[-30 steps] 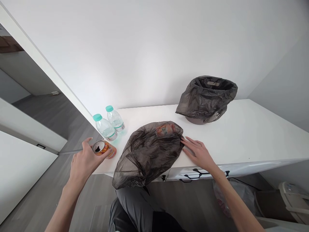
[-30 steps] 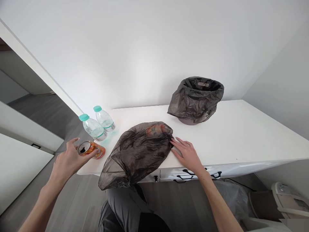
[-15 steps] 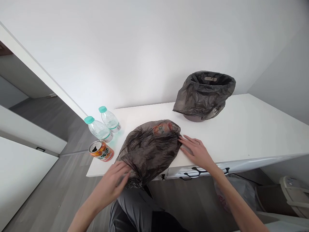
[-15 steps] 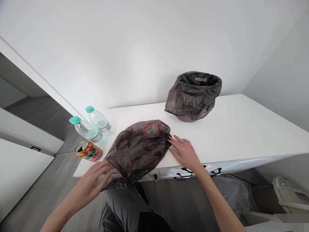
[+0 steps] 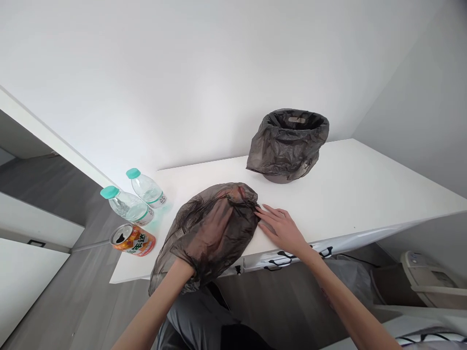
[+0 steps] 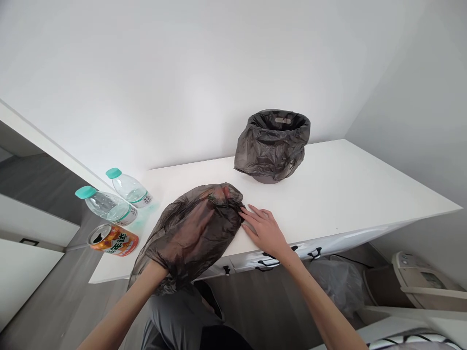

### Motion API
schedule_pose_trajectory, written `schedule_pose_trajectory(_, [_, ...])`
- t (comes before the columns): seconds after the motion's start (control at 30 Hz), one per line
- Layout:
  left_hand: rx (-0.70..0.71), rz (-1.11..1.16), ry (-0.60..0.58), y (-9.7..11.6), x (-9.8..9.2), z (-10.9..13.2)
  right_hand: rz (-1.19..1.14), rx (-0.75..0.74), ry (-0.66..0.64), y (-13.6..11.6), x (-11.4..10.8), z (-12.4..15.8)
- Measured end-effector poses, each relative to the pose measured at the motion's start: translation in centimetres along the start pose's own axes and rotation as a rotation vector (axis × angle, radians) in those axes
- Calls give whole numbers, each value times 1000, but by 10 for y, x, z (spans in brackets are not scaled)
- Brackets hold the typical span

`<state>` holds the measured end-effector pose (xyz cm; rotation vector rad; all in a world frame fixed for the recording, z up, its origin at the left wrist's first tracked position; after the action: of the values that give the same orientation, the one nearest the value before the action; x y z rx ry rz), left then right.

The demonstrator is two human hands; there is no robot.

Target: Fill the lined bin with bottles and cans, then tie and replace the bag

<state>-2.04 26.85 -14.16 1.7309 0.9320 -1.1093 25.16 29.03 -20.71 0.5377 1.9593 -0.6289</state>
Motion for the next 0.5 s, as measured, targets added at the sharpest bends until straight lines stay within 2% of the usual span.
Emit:
schedule_pose_trajectory(0.1, [49, -17, -25, -2, 12, -18, -1, 0, 4, 0, -1, -1])
schedule_pose_trajectory(0.3, [-35, 5, 8, -10, 16, -52, -5, 2, 16, -1, -5, -3])
schedule_pose_trajectory(0.4, [-59, 32, -3, -10, 14, -53, 0, 1, 19, -3, -6, -4])
schedule_pose_trajectory(0.5, [-80, 81, -8, -6, 11, -44, 4, 4, 20, -5, -8, -5])
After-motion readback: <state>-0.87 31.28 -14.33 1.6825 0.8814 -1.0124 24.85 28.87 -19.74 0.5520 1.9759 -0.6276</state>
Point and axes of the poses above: each hand's wrist, its own z-axis away from the middle knuckle, its own x-axis out of the palm, y = z × x, the point moved 2 cm from there along -z, towards the middle knuckle, and after that the axes turned 12 degrees about -x, right-handed, at the moved point
